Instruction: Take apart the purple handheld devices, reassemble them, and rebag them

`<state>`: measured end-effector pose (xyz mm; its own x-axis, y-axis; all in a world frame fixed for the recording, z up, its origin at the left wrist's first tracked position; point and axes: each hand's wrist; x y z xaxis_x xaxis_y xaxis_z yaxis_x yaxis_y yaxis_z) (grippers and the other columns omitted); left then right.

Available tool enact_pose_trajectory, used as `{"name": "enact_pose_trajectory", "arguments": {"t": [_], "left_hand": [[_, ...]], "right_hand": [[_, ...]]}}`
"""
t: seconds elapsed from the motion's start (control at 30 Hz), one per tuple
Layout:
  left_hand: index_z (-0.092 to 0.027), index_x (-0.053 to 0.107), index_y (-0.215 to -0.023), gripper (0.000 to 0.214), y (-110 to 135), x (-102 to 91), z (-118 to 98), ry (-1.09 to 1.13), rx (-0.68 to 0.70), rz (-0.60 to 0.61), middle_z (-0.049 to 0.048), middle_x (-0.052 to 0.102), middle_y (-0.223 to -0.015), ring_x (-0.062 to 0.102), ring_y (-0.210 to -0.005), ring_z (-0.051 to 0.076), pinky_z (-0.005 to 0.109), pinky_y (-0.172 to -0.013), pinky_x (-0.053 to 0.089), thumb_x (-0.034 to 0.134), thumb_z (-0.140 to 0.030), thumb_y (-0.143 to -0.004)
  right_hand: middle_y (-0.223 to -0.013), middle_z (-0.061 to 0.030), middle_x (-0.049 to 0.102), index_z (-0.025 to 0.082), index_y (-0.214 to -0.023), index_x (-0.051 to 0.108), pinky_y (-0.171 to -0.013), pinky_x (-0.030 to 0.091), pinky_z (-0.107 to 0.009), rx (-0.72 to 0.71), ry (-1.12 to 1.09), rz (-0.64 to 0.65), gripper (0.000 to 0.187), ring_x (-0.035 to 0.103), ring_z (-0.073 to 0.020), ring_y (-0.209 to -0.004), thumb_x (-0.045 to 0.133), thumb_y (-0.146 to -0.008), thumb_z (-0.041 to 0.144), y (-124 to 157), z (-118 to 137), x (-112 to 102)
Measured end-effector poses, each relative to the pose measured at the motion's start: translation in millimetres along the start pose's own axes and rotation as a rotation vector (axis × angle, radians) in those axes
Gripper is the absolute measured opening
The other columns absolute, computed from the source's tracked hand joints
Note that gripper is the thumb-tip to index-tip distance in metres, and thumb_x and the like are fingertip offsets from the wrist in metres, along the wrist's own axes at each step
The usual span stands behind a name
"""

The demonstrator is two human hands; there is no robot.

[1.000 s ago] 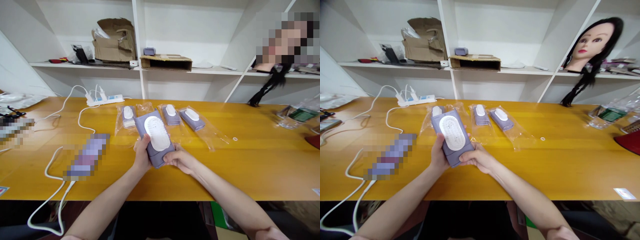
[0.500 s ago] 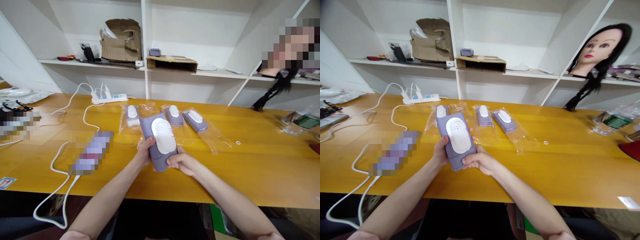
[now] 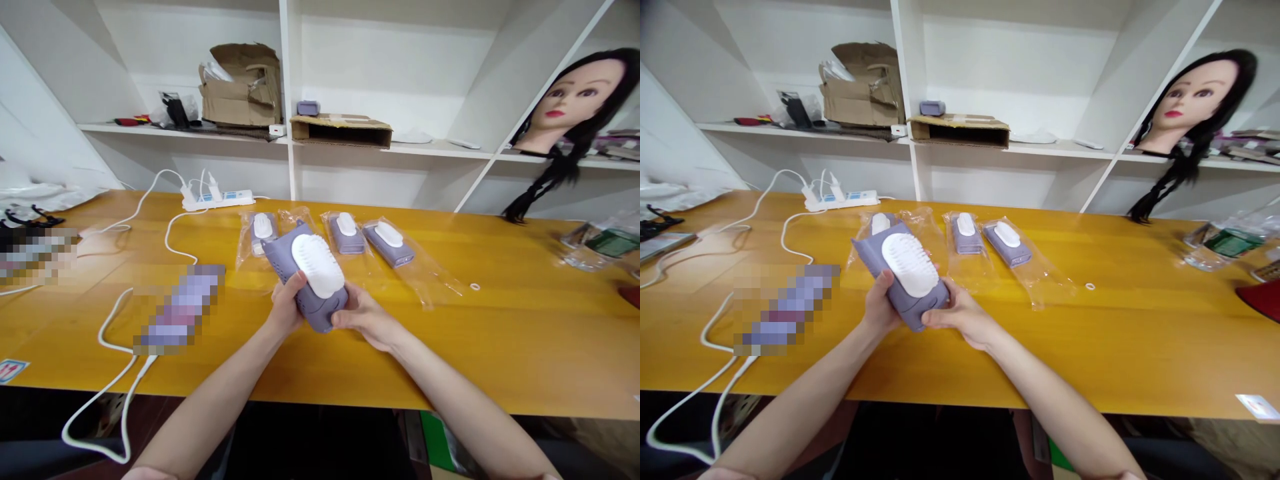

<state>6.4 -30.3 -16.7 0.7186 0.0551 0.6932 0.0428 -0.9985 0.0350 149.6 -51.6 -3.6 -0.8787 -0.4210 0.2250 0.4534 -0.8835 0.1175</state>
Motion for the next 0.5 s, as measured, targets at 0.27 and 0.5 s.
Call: {"name": "enact_pose_trajectory", "arguments": {"t": [0.27, 0.5], "left_hand": [[-0.017, 0.066, -0.100, 0.057, 7, 4.9, 8, -0.132, 0.074, 0.028, 0.0034, 0.072, -0.082, 0.068, -0.077, 0.023, 0.034, -0.073, 0.055, 0.082, -0.044, -0.053], [-0.018, 0.064, -0.110, 0.061, 8, 7.1, -1, -0.192, 0.066, 0.121, 0.0035, 0.072, -0.088, 0.067, -0.085, 0.022, 0.035, -0.082, 0.053, 0.082, -0.038, -0.056]], "right_hand": [[-0.108, -0.0104, 0.063, 0.017, -0.115, 0.049, -0.082, 0.049, -0.044, -0.186, 0.749, -0.414, 0.074, 0.061, -0.0285, -0.098, 0.082, -0.050, 0.031, -1, -8, 21], [-0.104, -0.0118, 0.062, 0.016, -0.112, 0.048, -0.074, 0.050, -0.041, -0.142, 0.865, -0.367, 0.064, 0.061, -0.0269, -0.091, 0.075, -0.055, 0.026, 6, -1, 20]]}}
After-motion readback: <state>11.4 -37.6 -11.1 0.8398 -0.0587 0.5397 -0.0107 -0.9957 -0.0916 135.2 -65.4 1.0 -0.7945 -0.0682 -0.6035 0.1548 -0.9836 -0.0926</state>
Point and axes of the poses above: each hand's wrist, its own y-axis away from the middle knuckle, its own x-axis out of the palm, z = x × y
